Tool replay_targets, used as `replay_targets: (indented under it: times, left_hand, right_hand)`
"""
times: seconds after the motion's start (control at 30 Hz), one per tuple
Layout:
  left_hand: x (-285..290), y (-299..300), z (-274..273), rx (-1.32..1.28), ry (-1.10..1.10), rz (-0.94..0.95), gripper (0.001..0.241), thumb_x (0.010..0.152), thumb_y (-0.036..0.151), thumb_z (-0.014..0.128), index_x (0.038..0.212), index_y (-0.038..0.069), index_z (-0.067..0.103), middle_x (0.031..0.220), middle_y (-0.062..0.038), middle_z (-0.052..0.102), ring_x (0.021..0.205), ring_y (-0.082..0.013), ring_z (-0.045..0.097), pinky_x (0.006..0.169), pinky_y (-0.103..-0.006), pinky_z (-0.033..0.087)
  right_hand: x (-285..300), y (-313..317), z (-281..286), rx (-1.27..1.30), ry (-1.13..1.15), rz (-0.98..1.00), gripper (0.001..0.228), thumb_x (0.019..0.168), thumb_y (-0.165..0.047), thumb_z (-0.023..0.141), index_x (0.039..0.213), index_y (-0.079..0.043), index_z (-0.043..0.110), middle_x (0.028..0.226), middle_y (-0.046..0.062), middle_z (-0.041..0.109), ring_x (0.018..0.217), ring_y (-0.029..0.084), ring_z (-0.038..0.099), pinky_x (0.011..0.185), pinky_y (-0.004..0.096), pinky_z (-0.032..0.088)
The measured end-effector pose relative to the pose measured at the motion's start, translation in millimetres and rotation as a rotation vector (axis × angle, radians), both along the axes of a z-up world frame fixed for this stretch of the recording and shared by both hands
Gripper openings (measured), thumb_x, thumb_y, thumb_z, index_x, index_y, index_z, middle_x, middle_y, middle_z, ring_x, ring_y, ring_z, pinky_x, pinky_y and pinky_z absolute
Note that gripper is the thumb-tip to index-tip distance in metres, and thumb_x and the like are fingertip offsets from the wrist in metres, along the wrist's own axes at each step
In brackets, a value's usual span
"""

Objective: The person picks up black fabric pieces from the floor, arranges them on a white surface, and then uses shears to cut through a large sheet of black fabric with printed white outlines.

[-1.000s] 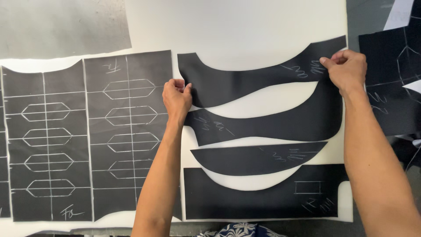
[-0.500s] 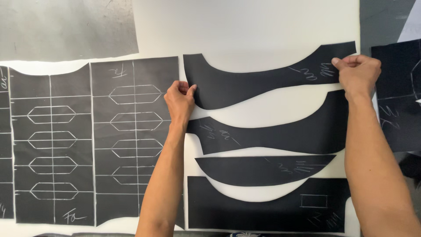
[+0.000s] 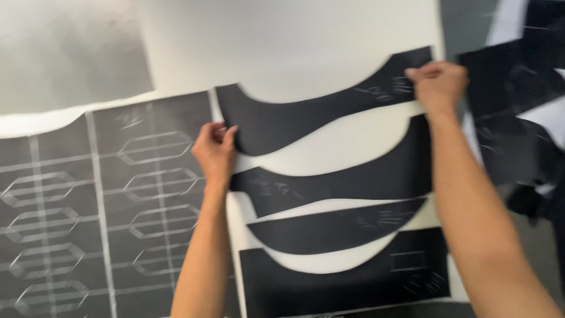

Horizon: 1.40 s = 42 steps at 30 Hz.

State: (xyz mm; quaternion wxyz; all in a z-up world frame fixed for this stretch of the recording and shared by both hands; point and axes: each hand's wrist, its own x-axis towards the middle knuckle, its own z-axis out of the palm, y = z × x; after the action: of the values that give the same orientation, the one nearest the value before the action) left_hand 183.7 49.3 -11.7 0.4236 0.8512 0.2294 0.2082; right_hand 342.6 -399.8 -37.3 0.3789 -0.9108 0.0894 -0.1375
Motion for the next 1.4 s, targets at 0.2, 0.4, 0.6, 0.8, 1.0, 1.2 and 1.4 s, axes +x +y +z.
replay_targets:
  times: [0.2,0.4,0.6,0.8,1.0,1.2,1.4]
  left_hand:
    - [-15.0,-1.9,5.4,-0.037,0.047,-0.013,0.043,0.093,0.015,0.084,0.128,0.0,0.063,0.089,-0.01,0.071,0.074,-0.0102,0.064,0.072,-0.0242,0.053]
    - [-51.6,-77.8,16.2,0.415,-0.04,-0.13,0.063,0.103,0.014,0.073,0.155,-0.005,0.041,0.154,-0.025,0.042,0.139,-0.0409,0.044,0.117,-0.0527,0.037]
    - [-123.9,-140.1,15.1,0.344,0.035,-0.269,0.057,0.1,0.016,0.068,0.15,-0.002,0.047,0.161,-0.027,0.035,0.149,-0.0437,0.033,0.123,-0.0586,0.026]
    - [-185.2,-131.9,-3.1,0.443,0.061,-0.322,0.055,0.093,0.02,0.068,0.142,-0.001,0.054,0.157,-0.025,0.043,0.147,-0.0442,0.037,0.123,-0.0605,0.023]
    - [-188.1,-132.7,-11.8,0.448,0.102,-0.316,0.053,0.097,0.02,0.064,0.144,-0.002,0.052,0.158,-0.027,0.042,0.152,-0.0453,0.034,0.127,-0.0615,0.017]
    - [-162.7,-222.4,39.7,0.389,0.017,-0.413,0.066,0.092,0.011,0.061,0.151,-0.006,0.038,0.162,-0.027,0.033,0.154,-0.0457,0.025,0.123,-0.0645,0.004]
    - [-135.9,-361.8,86.7,0.073,-0.145,-0.647,0.057,0.097,0.004,0.057,0.151,-0.003,0.041,0.164,-0.027,0.031,0.156,-0.0423,0.027,0.128,-0.055,0.018]
  right_hand:
    - [-36.5,26.5,10.6,0.013,0.053,-0.043,0.038,0.094,-0.017,0.077,0.125,-0.004,0.061,0.088,0.012,0.07,0.083,0.024,0.068,0.08,0.039,0.054]
    - [-119.9,55.4,36.5,-0.411,-0.243,0.282,0.057,0.1,-0.018,0.069,0.149,0.0,0.046,0.153,0.022,0.047,0.144,0.039,0.041,0.118,0.052,0.028]
    - [-143.3,7.3,62.6,-0.04,-0.293,0.191,0.037,0.104,-0.01,0.067,0.139,-0.002,0.06,0.146,0.016,0.058,0.137,0.035,0.054,0.116,0.042,0.041]
    - [-203.9,-101.0,88.1,-0.143,-0.332,-0.138,0.022,0.101,-0.002,0.067,0.122,-0.002,0.07,0.129,0.015,0.069,0.123,0.033,0.063,0.106,0.041,0.049]
    - [-280.2,-164.9,83.3,0.268,-0.113,-0.561,0.029,0.104,-0.015,0.062,0.132,-0.007,0.066,0.126,0.011,0.071,0.116,0.027,0.066,0.101,0.04,0.051]
    - [-303.1,-159.0,85.7,0.775,-0.414,-0.355,0.049,0.115,-0.022,0.046,0.159,-0.002,0.035,0.168,0.018,0.035,0.156,0.028,0.037,0.127,0.037,0.034]
    - [-281.7,-177.8,109.5,0.451,-0.382,-0.221,0.047,0.106,-0.01,0.058,0.151,-0.001,0.047,0.169,0.019,0.031,0.156,0.034,0.035,0.124,0.045,0.038]
